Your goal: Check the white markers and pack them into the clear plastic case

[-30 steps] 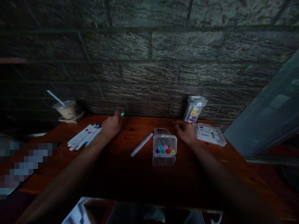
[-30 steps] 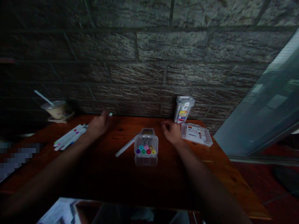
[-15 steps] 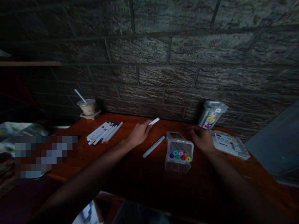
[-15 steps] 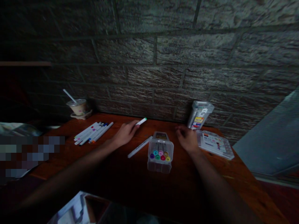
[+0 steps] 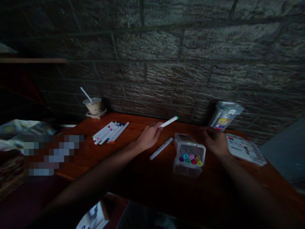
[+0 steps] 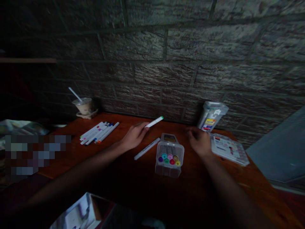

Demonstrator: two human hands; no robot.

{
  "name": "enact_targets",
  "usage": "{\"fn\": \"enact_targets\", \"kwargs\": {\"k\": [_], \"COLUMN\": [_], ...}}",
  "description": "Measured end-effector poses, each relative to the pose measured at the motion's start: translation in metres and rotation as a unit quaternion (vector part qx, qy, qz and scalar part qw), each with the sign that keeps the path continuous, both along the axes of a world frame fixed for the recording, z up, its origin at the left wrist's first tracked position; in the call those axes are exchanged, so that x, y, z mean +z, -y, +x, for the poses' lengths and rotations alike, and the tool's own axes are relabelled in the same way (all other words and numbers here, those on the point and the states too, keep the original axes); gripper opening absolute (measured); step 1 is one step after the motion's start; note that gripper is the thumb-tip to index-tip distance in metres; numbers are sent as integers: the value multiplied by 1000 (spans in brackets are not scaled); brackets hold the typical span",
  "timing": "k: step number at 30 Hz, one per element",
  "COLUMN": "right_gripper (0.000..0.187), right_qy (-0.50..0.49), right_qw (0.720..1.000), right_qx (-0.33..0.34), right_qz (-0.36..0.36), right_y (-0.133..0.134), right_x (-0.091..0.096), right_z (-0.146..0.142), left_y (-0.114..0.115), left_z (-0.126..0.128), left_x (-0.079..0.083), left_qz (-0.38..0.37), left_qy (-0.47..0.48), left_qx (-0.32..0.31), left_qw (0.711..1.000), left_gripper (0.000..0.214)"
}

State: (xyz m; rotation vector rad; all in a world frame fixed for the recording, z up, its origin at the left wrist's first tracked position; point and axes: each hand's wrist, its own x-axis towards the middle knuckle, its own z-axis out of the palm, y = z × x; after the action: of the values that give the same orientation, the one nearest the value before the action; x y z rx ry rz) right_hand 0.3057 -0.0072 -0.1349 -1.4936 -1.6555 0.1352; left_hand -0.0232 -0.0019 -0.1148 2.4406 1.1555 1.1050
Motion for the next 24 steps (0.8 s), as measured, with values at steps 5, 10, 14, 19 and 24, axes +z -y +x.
{"fn": "enact_targets", "kwargs": {"k": [5,10,14,19,24], "right_gripper": [39,50,55,50,33], "right_qy": [-12,-183,-277,-295,-339], "right_qw": [1000,981,950,931,918], "right_qx": [7,62,144,213,203], "right_qz": [12,11,-11,19,23], "right_y": [3,12,21,42,62], "right_x": [7,46,85,100,88], "right_z": [-1,-16,-38,-55,-54], "left_y": [2,-2,-1,20,38], "left_z": [-4,-4,13,42,55], "left_x": [5,27,51,70,67], "left_qz": [-11,-16,-16,-37,-52], "left_qy": [59,114,111,158,250], "left_qx": [-38,-27,-71,-120,-138], "left_qw": [997,993,991,979,957], "left_gripper": [31,33,31,25,16]}}
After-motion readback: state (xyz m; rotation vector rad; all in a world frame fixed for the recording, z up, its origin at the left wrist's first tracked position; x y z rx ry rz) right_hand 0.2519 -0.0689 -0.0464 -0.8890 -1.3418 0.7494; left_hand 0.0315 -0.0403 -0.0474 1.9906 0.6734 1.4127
